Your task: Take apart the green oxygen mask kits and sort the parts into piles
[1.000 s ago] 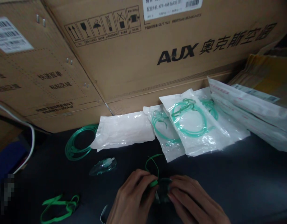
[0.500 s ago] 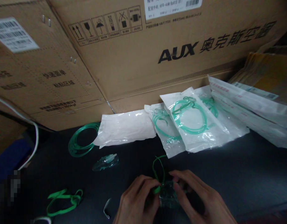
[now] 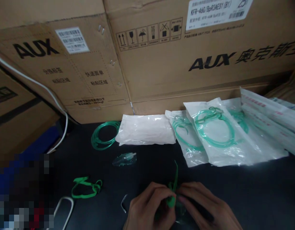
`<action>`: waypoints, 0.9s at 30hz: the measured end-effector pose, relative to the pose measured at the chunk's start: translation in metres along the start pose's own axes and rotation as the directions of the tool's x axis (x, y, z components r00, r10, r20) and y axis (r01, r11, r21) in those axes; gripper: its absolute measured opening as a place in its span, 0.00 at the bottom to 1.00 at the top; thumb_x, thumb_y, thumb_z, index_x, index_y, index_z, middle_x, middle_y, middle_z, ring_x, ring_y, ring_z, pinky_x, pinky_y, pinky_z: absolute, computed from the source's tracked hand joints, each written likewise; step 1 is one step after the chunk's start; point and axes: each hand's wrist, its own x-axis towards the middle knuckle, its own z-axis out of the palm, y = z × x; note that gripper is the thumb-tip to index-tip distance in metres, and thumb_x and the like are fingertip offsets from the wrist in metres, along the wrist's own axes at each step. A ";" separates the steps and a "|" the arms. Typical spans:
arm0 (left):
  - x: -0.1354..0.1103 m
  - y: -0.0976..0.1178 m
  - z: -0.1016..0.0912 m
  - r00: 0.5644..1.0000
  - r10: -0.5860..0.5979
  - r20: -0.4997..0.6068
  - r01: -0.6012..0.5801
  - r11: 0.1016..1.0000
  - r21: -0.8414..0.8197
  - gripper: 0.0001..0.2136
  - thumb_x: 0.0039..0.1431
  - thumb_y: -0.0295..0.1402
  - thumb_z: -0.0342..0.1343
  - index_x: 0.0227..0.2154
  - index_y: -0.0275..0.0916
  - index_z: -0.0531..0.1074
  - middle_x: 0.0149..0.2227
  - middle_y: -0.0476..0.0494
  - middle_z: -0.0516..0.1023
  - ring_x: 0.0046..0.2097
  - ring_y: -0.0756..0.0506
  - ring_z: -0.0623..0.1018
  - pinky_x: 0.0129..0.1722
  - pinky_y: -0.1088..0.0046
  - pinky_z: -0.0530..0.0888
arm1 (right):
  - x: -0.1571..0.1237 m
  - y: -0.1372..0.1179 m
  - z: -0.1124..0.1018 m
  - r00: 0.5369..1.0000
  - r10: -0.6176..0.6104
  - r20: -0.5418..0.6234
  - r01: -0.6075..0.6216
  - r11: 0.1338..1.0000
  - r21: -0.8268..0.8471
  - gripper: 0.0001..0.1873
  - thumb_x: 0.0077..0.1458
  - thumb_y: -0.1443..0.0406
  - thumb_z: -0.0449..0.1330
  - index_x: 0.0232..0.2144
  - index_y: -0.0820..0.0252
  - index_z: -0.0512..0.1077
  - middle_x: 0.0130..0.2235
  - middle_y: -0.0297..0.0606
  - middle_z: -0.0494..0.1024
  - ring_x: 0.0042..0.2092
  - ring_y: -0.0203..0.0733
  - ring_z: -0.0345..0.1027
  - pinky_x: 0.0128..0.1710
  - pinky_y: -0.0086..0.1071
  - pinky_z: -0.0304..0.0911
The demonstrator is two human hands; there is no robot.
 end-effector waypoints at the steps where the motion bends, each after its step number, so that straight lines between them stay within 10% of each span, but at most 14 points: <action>1: -0.001 -0.001 -0.001 1.000 -0.017 0.004 0.017 1.000 -0.007 0.13 0.62 0.19 0.56 0.42 0.45 0.74 0.37 0.51 0.80 0.34 0.53 0.81 0.38 0.83 0.77 | 0.001 -0.002 0.001 0.999 -0.030 -0.035 0.029 0.999 -0.018 0.12 0.68 0.66 0.60 0.49 0.49 0.81 0.46 0.37 0.85 0.47 0.41 0.82 0.47 0.28 0.77; 10: -0.005 -0.012 -0.002 0.977 -0.197 0.078 0.186 0.974 0.130 0.07 0.60 0.24 0.63 0.35 0.45 0.75 0.31 0.54 0.79 0.30 0.50 0.80 0.33 0.78 0.77 | -0.002 -0.004 -0.004 0.972 -0.234 0.002 0.224 0.926 -0.303 0.18 0.71 0.69 0.52 0.54 0.54 0.78 0.49 0.40 0.85 0.50 0.43 0.81 0.51 0.33 0.77; 27: -0.003 -0.017 -0.006 0.995 0.002 0.100 -0.025 0.973 0.230 0.10 0.70 0.29 0.58 0.49 0.48 0.78 0.42 0.49 0.85 0.40 0.48 0.86 0.44 0.76 0.82 | -0.003 -0.002 0.007 0.982 -0.186 -0.025 0.169 0.936 -0.308 0.19 0.74 0.68 0.49 0.52 0.53 0.79 0.45 0.42 0.85 0.46 0.44 0.82 0.45 0.35 0.79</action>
